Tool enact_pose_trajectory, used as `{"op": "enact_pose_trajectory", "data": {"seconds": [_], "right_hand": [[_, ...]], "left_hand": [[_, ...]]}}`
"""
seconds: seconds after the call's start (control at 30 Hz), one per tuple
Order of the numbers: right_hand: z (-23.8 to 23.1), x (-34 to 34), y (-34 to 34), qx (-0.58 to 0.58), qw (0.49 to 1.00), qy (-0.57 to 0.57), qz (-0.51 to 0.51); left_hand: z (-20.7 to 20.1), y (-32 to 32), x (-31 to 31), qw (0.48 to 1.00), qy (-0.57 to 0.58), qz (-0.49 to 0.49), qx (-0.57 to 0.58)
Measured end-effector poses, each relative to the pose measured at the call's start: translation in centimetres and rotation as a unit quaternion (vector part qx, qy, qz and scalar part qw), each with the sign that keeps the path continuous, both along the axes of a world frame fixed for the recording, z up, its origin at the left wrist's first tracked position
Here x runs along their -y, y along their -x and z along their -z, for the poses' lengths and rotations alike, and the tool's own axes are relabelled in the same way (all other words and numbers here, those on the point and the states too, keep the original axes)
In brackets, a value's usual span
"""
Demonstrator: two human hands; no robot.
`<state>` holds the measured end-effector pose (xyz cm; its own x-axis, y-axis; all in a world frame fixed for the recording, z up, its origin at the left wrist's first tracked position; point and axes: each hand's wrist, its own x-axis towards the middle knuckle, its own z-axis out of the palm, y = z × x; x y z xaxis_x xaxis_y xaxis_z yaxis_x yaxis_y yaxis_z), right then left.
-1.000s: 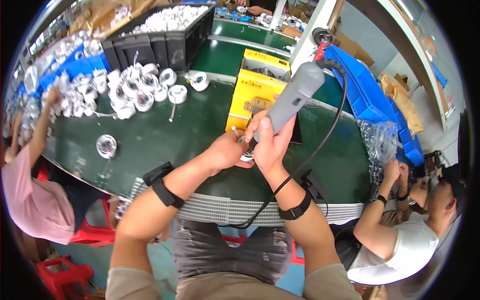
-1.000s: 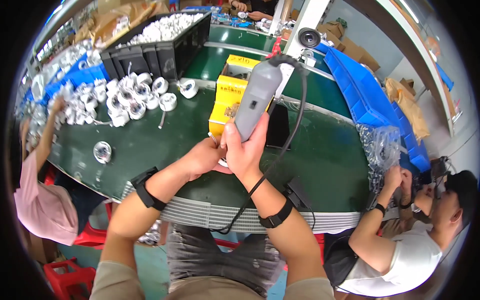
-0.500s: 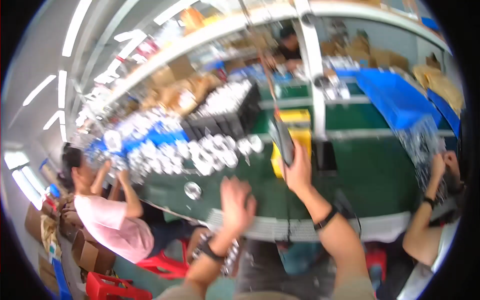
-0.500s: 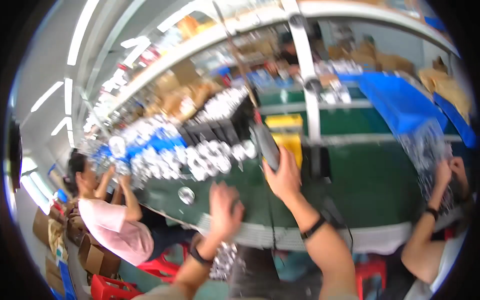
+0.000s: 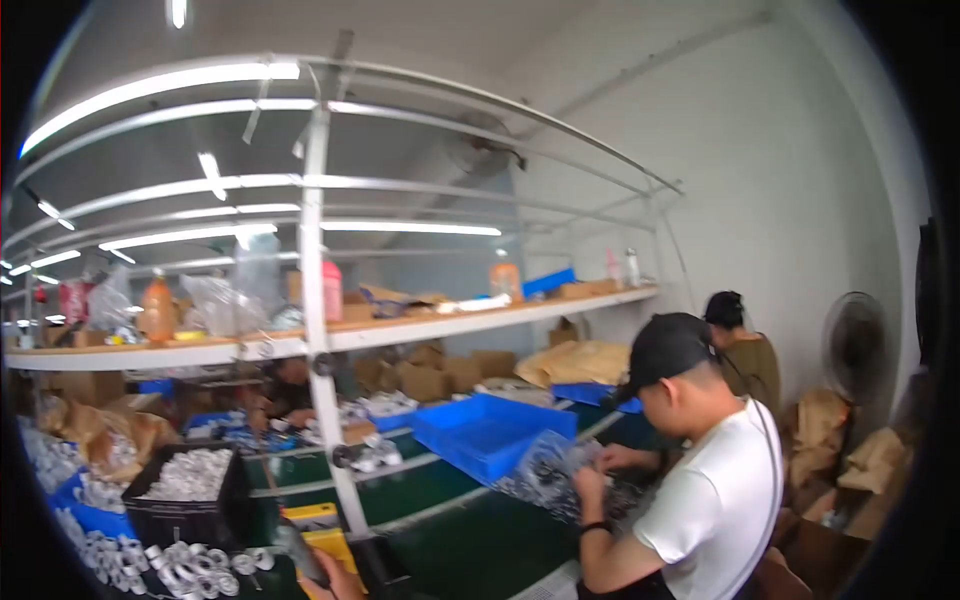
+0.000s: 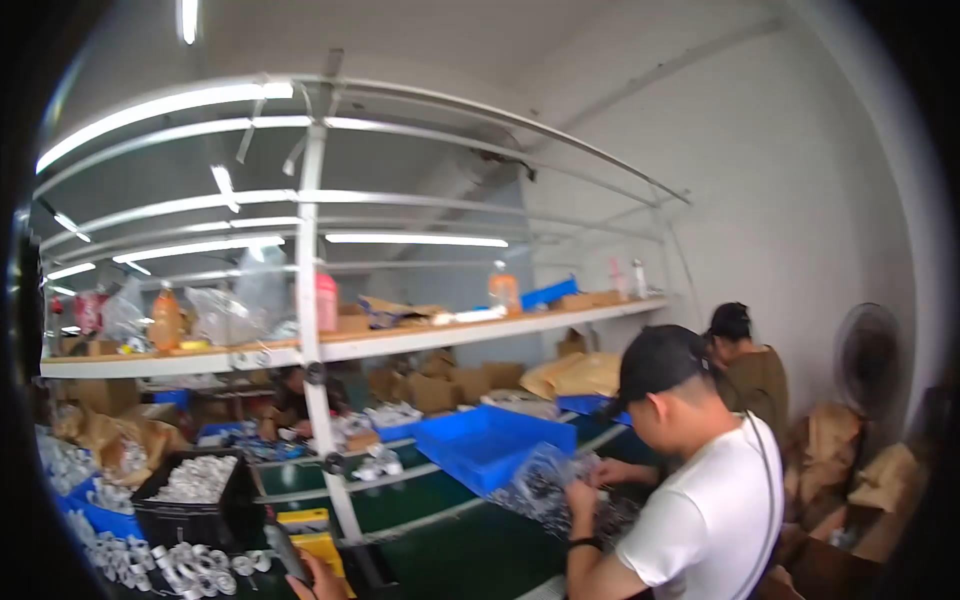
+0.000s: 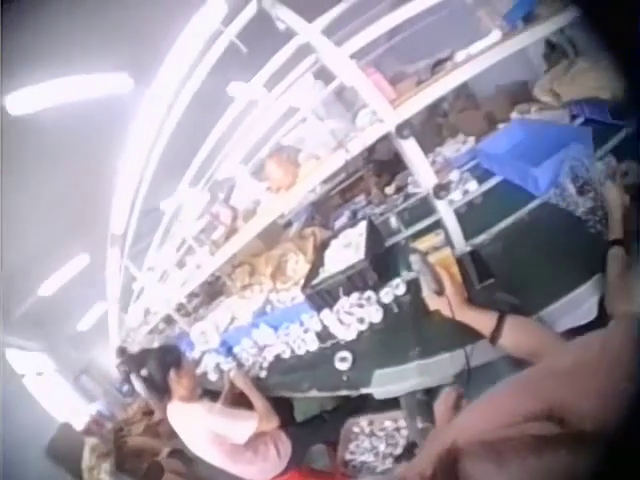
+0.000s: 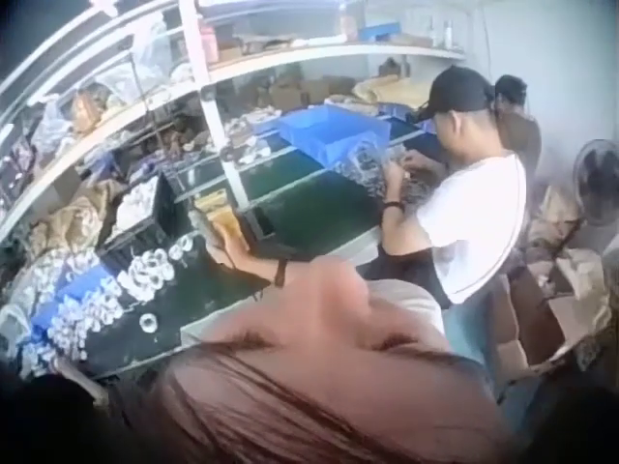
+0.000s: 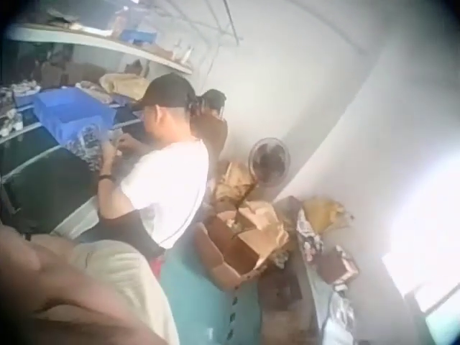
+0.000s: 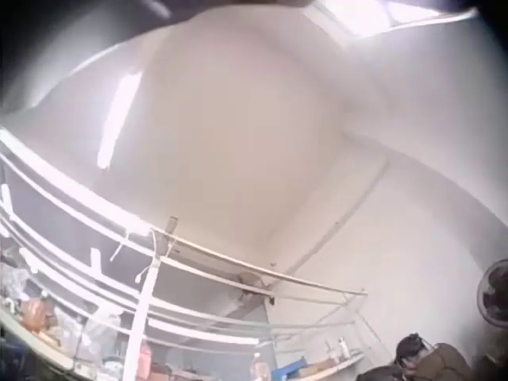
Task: The person picks up a camera housing and a circuit board, threads the wires through the housing, and secures them using an electric screwdriver. They then place the assembled unit on the table and repeat the process with another set of components.
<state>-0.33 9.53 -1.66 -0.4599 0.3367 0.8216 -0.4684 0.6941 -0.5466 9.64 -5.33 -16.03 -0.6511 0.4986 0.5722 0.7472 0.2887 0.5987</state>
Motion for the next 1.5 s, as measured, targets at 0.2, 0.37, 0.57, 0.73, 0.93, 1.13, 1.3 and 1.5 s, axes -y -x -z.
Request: {"op": "enact_pose_trajectory", "data": {"seconds": [0.2, 0.37, 0.57, 0.73, 0.93, 1.13, 1.3, 1.5], "right_hand": [[-1.7, 0.6, 0.5, 0.088, 0.988, 0.096, -0.084], [-2.4, -3.2, -1.0, 0.05, 0.994, 0.038, -0.085], [-1.7, -0.9, -1.7, 0.077, 0.988, 0.036, -0.126], [-2.0, -1.5, -2.4, 0.123, 0.982, 0.059, -0.133], [-2.4, -0.6, -0.7, 0.062, 0.992, 0.032, -0.102], [-4.8, -6.4, -2.4, -0.115, 0.992, 0.005, 0.052], [-7.0, -23.6, -7.3, -0.011, 0.901, -0.063, 0.43], [-1.9, -31.3, -10.5, 0.281, 0.794, 0.011, 0.538]], "left_hand": [[9.8, -5.0, 6.1, 0.798, 0.452, 0.087, 0.39], [14.5, -3.3, -3.0, 0.65, 0.597, 0.4, 0.247], [18.3, -2.5, -2.8, 0.626, 0.514, 0.43, 0.399], [19.0, -1.3, -2.7, 0.609, 0.52, 0.411, 0.435], [22.6, -0.7, -7.2, 0.62, 0.522, 0.441, 0.386], [26.6, -1.5, -4.7, 0.676, 0.497, 0.41, 0.357], [2.3, -2.7, 1.7, 0.709, 0.285, 0.433, 0.478], [-13.6, 0.5, 11.5, 0.684, 0.258, 0.395, 0.557]]}}
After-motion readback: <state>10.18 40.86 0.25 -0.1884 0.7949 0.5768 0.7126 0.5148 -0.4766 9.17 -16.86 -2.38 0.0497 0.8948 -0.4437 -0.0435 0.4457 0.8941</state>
